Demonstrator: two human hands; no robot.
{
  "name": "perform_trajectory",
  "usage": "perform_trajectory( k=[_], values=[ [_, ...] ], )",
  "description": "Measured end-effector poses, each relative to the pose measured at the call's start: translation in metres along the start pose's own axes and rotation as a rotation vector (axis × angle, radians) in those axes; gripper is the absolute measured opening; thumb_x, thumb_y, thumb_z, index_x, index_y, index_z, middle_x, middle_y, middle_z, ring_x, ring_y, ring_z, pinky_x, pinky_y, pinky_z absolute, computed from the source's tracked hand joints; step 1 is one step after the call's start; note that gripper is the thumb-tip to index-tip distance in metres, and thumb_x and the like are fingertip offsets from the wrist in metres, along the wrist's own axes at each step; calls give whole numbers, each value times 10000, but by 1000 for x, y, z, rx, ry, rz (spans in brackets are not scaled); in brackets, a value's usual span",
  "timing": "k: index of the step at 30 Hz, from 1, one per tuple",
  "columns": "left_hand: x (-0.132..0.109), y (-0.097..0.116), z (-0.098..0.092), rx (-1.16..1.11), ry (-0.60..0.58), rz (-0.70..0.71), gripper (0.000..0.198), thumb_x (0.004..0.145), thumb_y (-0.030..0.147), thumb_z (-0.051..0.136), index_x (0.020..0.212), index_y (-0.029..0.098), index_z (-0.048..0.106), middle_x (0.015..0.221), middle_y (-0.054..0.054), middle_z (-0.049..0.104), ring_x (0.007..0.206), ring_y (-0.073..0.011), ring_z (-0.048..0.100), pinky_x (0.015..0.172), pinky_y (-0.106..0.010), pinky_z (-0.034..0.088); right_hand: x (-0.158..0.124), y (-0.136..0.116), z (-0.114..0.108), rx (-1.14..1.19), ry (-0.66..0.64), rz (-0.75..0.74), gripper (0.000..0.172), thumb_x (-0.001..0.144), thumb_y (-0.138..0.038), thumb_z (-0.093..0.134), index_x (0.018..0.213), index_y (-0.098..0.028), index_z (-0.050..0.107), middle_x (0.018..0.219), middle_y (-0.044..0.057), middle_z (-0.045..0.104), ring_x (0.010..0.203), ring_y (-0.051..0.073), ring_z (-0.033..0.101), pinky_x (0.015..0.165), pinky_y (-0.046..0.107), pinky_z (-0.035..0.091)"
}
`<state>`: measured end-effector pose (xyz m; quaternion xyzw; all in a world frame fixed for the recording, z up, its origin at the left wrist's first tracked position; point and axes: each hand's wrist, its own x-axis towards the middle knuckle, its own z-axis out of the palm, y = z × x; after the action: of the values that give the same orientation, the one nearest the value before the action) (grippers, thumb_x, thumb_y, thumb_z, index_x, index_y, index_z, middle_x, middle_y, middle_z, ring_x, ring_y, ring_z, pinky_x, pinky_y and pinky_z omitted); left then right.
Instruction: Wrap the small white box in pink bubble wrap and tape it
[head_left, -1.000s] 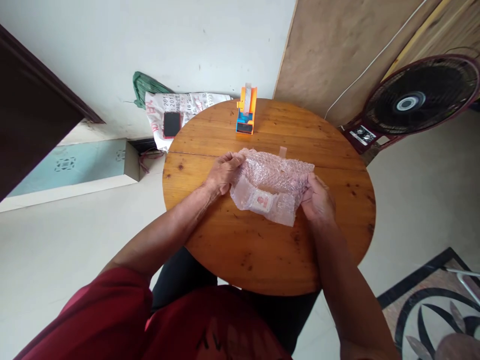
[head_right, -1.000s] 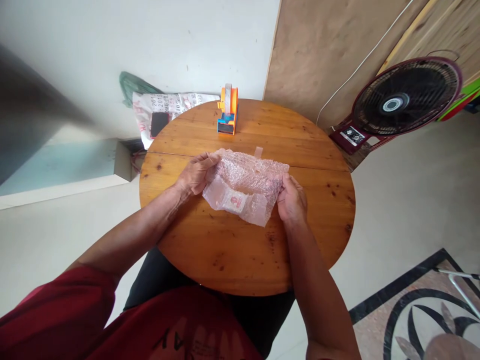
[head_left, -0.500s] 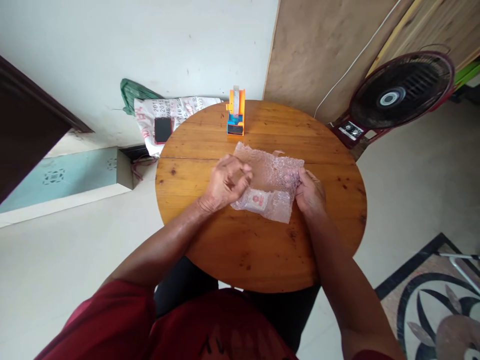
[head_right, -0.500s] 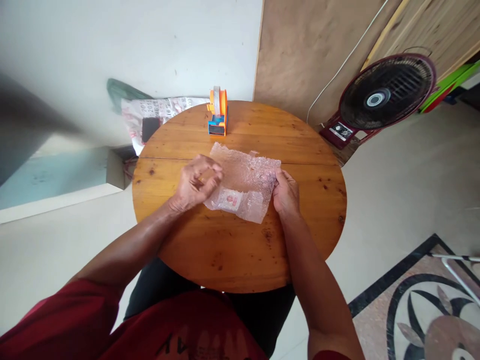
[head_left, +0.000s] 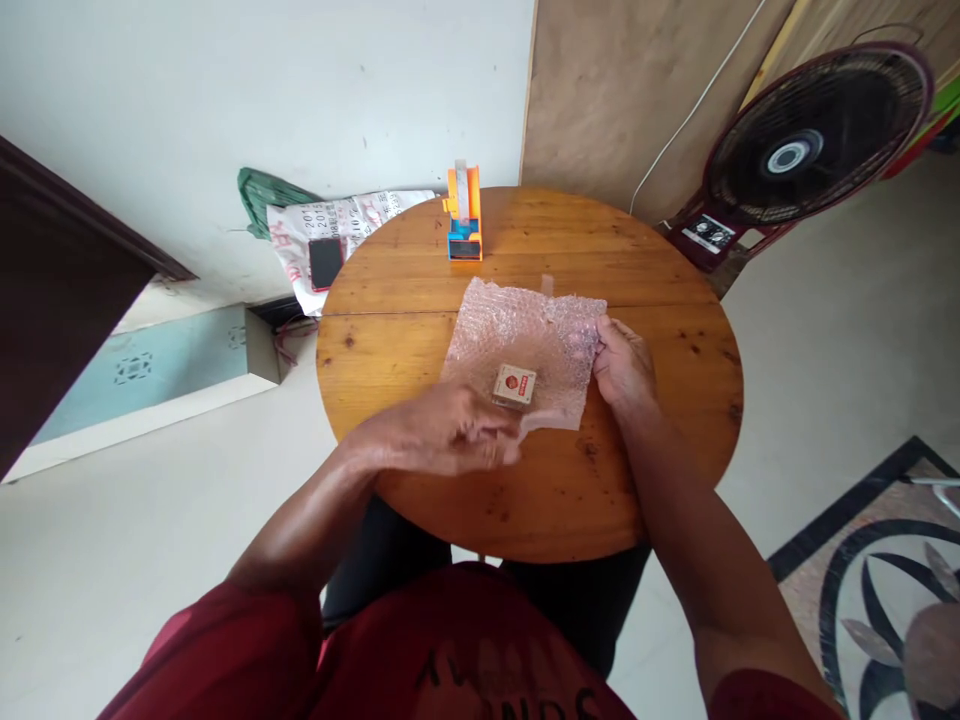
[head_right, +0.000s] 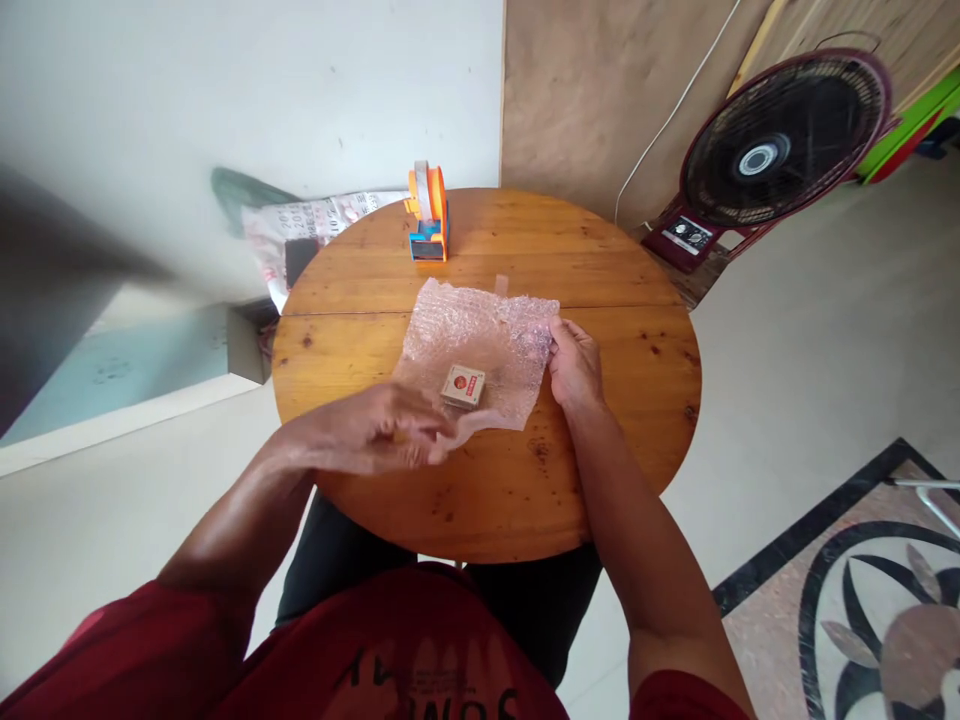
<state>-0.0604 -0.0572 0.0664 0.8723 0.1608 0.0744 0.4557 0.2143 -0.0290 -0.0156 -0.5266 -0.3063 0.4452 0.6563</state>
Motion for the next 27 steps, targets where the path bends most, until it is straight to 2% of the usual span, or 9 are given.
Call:
perform_trajectory(
  k=[4, 7, 9, 12, 15, 17, 19, 23, 27],
  values=[
    [-11, 7, 28, 136, -212, -18, 213, 945, 326, 559, 985, 179, 708, 853, -61, 729, 761, -174, 664, 670, -250, 455, -1, 1, 0, -136, 53, -135, 248, 757, -425, 711, 704, -202, 616, 624, -57, 516, 555, 89, 467, 536, 232, 409],
    [-17, 8, 35, 45, -179, -15, 189, 943, 292, 568, 983, 171, 707, 881, -60, 734, 785, -162, 669, 686, -240, 470, 0, 3, -1, -250, 77, -205, 255, 784, -436, 671, 694, -205, 610, 607, -63, 469, 564, 91, 424, 539, 232, 371],
    [-19, 9, 32, -48, -14, -15, 205, 965, 296, 547, 992, 163, 700, 883, -52, 726, 760, -134, 659, 655, -216, 467, 1, 4, -3, -305, 88, -219, 266, 788, -452, 655, 696, -208, 607, 607, -61, 462, 577, 98, 422, 546, 237, 372],
    [-15, 4, 25, -62, 372, -33, 221, 981, 294, 531, 914, 154, 687, 787, -22, 684, 650, -94, 604, 590, -196, 446, 2, 5, -4, -345, 85, -219, 274, 789, -464, 645, 696, -210, 600, 609, -59, 463, 591, 106, 434, 557, 241, 383],
    [-3, -12, 24, 166, 715, -37, 183, 956, 265, 556, 891, 150, 683, 782, -31, 656, 675, -113, 601, 637, -232, 483, 3, 5, -5, -356, 84, -213, 282, 789, -476, 642, 702, -211, 602, 611, -59, 464, 592, 110, 440, 561, 245, 393],
    [5, -26, 28, 376, 846, -86, 170, 924, 277, 591, 985, 151, 688, 955, -87, 674, 900, -195, 651, 814, -333, 539, 4, 6, -5, -338, 84, -204, 284, 776, -478, 657, 703, -208, 607, 618, -58, 469, 592, 111, 447, 562, 249, 403],
    [10, -38, 36, 461, 834, -151, 443, 847, 346, 705, 1240, 161, 616, 1245, -144, 614, 1155, -278, 603, 982, -436, 521, 5, 7, -6, -313, 79, -205, 274, 768, -468, 670, 713, -204, 616, 627, -56, 477, 591, 108, 451, 562, 249, 408],
    [11, -47, 58, 472, 651, -179, 1107, 698, 389, 856, 1576, 221, 203, 1523, -187, 414, 1420, -355, 414, 1163, -552, 379, 7, 10, -8, -312, 64, -211, 258, 795, -459, 662, 734, -214, 611, 638, -56, 489, 595, 107, 452, 556, 245, 412],
    [10, -45, 75, 459, 539, -226, 1275, 685, 424, 865, 1603, 209, 7, 1591, -214, 333, 1495, -359, 317, 1210, -546, 315, 6, 9, -6, -317, 65, -217, 240, 819, -428, 639, 717, -214, 605, 625, -56, 483, 584, 106, 445, 544, 247, 395]
  ],
)
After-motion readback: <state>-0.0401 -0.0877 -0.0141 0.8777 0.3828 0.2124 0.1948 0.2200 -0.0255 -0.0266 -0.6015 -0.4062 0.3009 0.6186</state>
